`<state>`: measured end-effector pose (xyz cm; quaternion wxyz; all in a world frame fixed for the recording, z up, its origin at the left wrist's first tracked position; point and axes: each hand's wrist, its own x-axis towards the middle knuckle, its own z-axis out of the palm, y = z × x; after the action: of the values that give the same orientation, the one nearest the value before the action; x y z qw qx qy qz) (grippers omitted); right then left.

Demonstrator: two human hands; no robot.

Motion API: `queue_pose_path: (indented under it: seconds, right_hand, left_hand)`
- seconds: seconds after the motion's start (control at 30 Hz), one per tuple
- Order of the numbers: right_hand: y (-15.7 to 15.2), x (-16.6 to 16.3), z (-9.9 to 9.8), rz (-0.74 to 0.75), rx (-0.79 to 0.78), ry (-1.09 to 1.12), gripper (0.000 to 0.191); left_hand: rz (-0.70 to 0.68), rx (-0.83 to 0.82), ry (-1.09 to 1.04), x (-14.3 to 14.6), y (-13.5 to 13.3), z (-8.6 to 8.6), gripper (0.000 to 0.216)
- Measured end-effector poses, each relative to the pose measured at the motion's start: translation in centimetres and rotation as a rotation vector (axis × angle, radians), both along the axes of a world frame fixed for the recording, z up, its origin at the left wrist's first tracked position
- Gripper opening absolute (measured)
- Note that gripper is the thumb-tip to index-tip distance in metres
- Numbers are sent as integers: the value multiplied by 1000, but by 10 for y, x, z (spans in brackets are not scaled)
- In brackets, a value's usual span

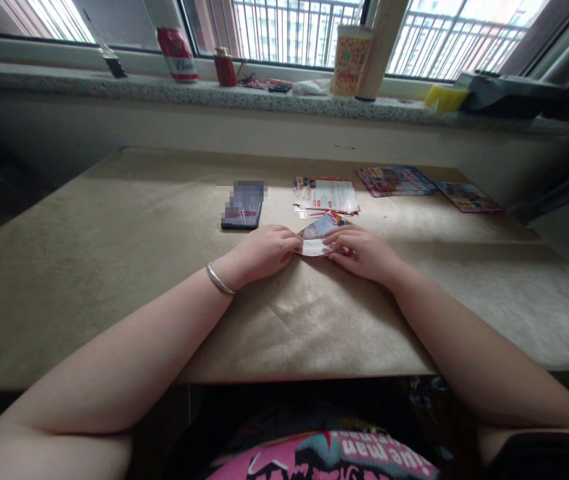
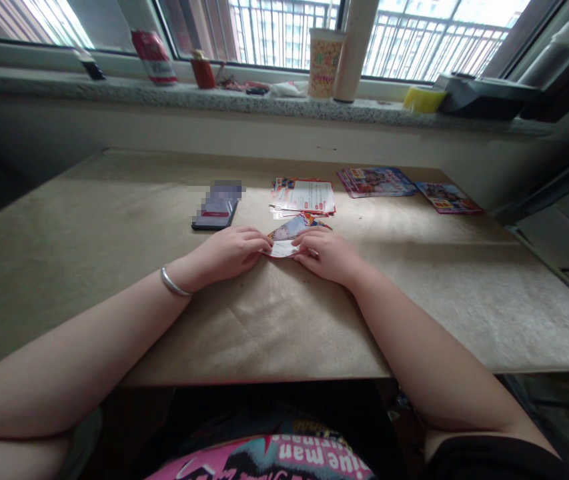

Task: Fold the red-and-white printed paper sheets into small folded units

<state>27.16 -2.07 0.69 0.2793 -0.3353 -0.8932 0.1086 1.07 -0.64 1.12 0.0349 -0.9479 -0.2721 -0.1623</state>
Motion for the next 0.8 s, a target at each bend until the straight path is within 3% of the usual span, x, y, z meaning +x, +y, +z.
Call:
queue_pose_path:
  seconds: [0.2, 0.53, 0.8]
  right_hand:
    - [-8, -4, 7, -221, -186, -117, 21]
    - [3, -5, -2, -560, -245, -26, 16]
    - [10, -5, -10, -543, -234, -43, 10]
  left_hand:
    - [-7, -111, 14, 2, -6, 1, 33]
    - [71, -217, 3, 3, -7, 1, 48]
    - [2, -198, -3, 3, -7, 1, 42]
